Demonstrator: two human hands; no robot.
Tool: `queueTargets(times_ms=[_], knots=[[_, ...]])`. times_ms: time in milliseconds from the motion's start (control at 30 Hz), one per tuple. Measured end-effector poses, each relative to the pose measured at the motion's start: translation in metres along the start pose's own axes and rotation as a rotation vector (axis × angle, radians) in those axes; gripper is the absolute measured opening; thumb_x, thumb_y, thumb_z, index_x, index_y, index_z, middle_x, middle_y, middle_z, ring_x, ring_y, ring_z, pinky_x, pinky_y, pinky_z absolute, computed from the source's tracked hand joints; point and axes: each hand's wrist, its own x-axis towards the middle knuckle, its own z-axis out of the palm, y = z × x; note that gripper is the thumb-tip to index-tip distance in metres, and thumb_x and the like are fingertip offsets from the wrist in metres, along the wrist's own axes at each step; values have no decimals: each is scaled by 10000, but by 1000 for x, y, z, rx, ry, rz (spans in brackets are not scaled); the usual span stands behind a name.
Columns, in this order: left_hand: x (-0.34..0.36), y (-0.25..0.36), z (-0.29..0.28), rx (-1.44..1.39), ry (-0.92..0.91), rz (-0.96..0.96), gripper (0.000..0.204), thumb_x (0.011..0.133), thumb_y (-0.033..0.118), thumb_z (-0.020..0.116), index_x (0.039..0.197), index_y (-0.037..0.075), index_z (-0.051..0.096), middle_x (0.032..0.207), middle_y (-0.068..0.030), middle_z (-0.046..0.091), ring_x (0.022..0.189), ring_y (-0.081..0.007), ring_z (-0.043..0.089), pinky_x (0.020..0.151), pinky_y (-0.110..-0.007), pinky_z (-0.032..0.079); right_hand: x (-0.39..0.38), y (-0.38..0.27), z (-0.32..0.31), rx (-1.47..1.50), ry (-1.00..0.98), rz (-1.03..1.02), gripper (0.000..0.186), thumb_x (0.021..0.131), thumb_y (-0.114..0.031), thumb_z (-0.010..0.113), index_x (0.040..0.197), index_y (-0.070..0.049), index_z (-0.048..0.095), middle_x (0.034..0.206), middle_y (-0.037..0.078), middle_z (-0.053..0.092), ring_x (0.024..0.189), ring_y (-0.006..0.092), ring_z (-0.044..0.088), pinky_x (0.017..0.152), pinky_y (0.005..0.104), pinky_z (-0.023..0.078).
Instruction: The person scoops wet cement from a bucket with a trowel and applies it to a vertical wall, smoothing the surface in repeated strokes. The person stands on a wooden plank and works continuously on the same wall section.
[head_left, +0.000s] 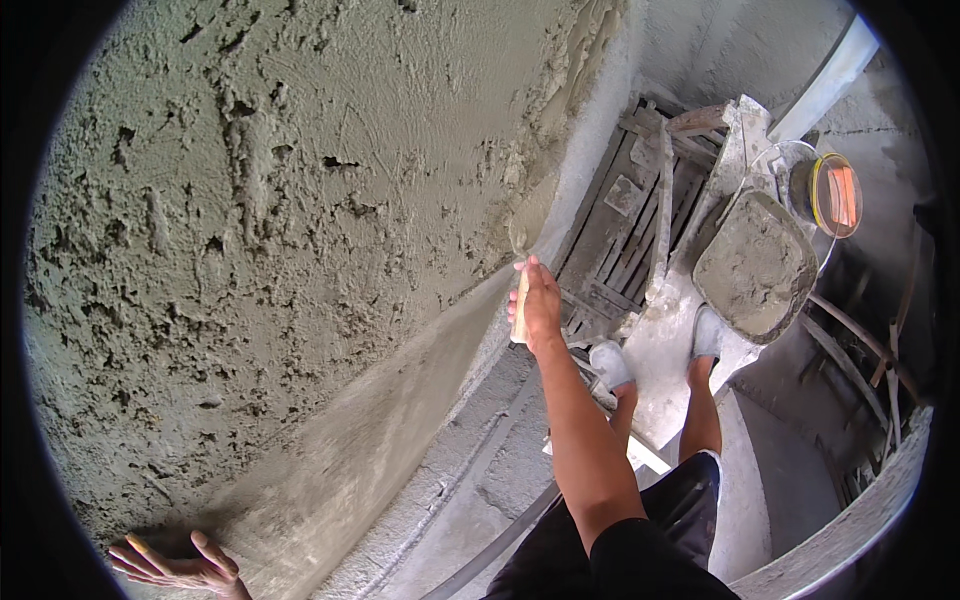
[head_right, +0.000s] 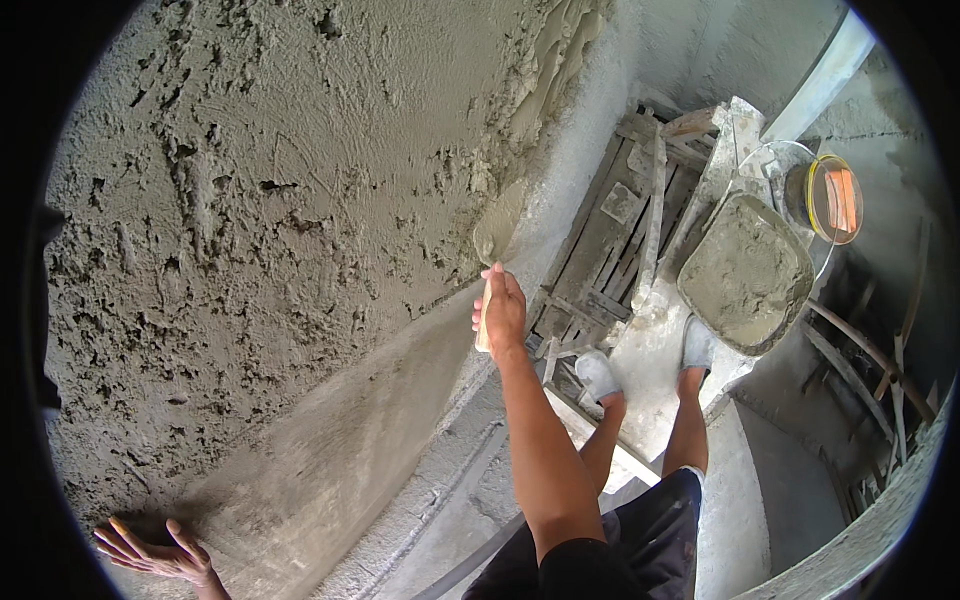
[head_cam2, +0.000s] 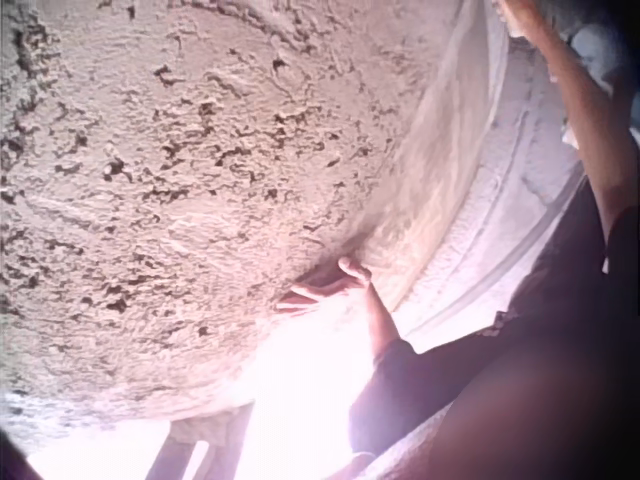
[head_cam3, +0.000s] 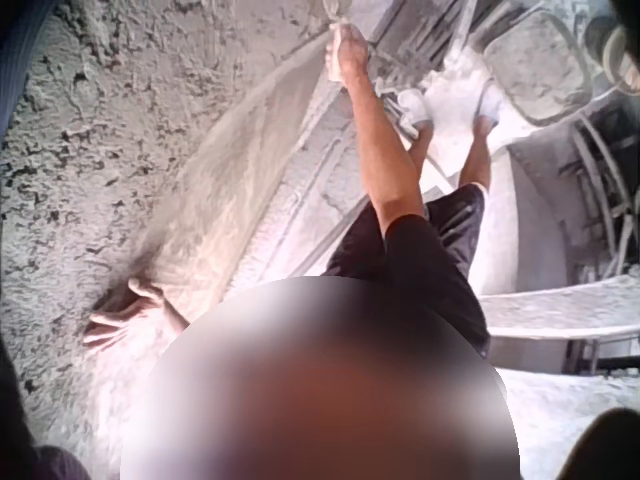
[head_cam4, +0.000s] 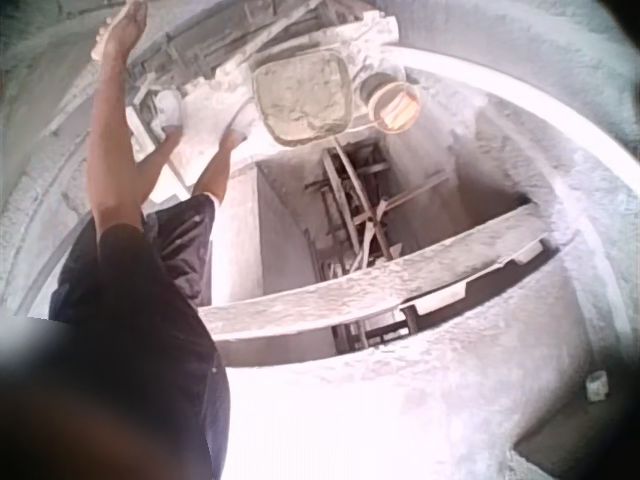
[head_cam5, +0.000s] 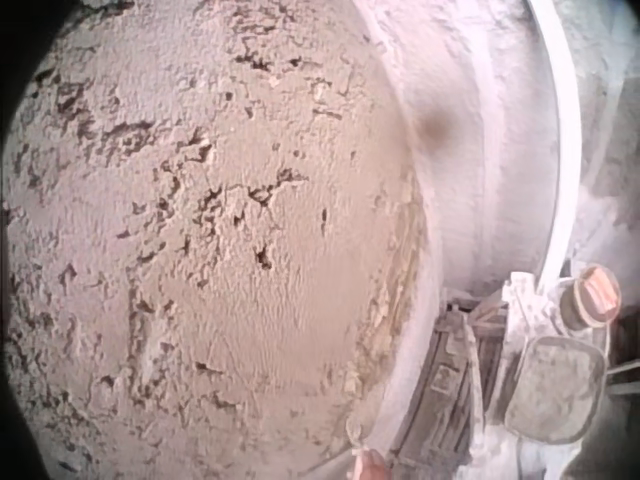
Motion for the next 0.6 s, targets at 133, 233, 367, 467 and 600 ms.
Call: queueTargets(times_ms=[133,233,367,467,600], knots=[[-3,7,2,-53,-3,-20,805,1034,583,465,1594,20,336,1678,-271,245,1554,-490,196,1230,-682,115,14,-41,7,184,-161,106,528,1047,-608,515,1178,-104,600,701,27,523,522,145,502,463,330,439],[-7,8,0,-79,-35,-80,864,1020,623,474,1573,-27,340,1679,-306,202,1543,-529,180,1208,-728,110,26,-49,22,-315,21,-96,580,1068,-596,459,1192,-46,593,769,106,598,588,182,586,520,390,492],[-7,7,-1,-60,-42,-49,866,1017,612,490,1544,-62,356,1673,-323,198,1534,-545,181,1199,-740,125,53,-45,43,-678,217,-229,581,1100,-530,381,1251,-3,572,1057,276,698,685,321,704,537,428,545],[-6,7,-1,-80,-27,-37,858,1015,596,501,1547,-61,354,1674,-322,200,1535,-541,180,1201,-734,128,84,-53,40,-578,185,-163,595,1090,-564,390,1257,-20,563,915,207,669,596,272,648,472,402,528],[-4,9,2,-89,-21,-32,843,1011,580,516,1551,-48,359,1674,-317,205,1539,-532,173,1206,-727,128,118,-57,16,-435,54,-66,556,1082,-590,416,1145,-53,542,705,61,509,490,171,497,432,362,476]])
